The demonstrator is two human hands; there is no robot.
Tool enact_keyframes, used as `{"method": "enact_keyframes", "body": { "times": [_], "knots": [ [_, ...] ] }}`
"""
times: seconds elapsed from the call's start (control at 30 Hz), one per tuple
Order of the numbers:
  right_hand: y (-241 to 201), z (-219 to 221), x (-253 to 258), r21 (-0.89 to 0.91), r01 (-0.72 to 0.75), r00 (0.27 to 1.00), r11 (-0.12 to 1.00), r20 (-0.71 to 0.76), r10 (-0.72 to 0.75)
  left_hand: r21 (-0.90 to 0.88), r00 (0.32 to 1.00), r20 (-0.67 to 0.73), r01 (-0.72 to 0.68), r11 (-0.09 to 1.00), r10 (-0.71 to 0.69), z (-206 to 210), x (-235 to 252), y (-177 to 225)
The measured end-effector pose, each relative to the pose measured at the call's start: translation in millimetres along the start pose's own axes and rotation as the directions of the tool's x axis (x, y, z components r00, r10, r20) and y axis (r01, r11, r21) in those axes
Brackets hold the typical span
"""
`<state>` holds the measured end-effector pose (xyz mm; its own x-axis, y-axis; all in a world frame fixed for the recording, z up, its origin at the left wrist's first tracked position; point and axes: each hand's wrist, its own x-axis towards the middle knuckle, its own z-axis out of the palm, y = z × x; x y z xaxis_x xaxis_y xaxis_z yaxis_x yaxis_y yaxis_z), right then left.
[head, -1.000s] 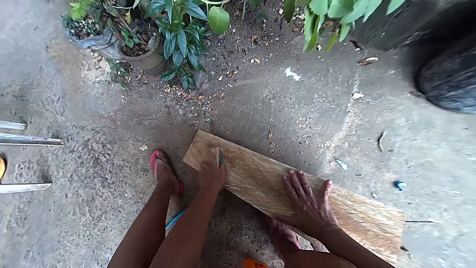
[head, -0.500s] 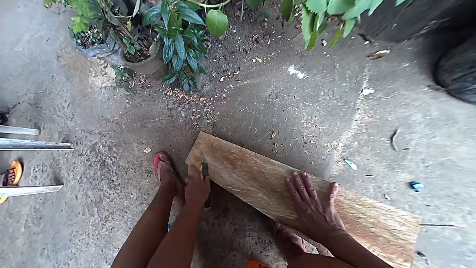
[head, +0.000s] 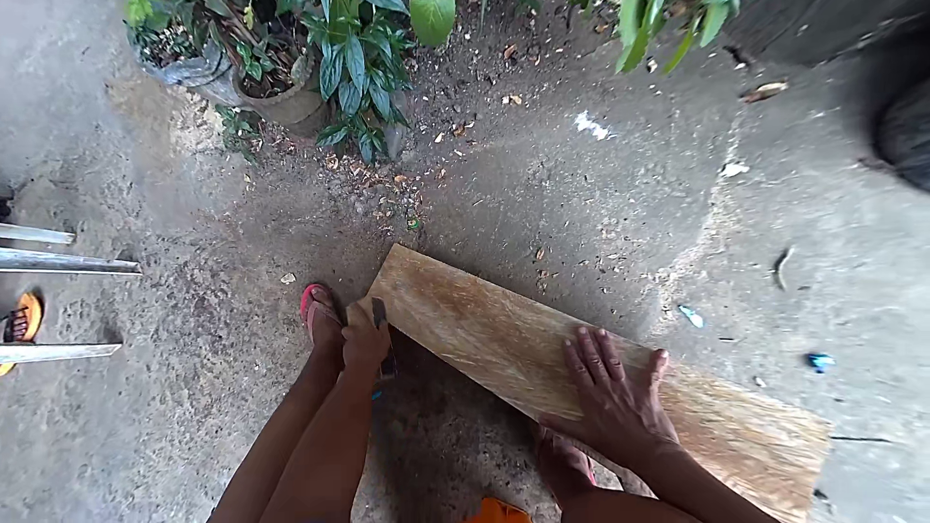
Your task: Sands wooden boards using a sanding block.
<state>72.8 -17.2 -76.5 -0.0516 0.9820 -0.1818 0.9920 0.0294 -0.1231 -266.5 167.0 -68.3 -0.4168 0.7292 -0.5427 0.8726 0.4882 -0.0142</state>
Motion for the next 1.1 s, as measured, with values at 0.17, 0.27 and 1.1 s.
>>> {"method": "enact_keyframes", "body": {
  "times": [0.17, 0.27, 1.1],
  "knots": [
    [3, 2, 1, -0.034, 0.009, 0.999, 0.999, -0.031, -0.010, -0.067, 0.993, 0.006, 0.114, 0.991, -0.114, -4, 18, 11],
    [1, -1, 2, -0.014, -0.005, 1.000, 1.000, -0.003, 0.005, 0.040, 0.999, 0.027, 0.022, 0.999, -0.023, 1, -13, 2],
    [1, -2, 2, -0.012, 0.001, 1.000, 1.000, 0.011, -0.001, 0.058, 1.000, 0.026, 0.011, 0.998, -0.012, -8, -2, 5]
  ]
}}
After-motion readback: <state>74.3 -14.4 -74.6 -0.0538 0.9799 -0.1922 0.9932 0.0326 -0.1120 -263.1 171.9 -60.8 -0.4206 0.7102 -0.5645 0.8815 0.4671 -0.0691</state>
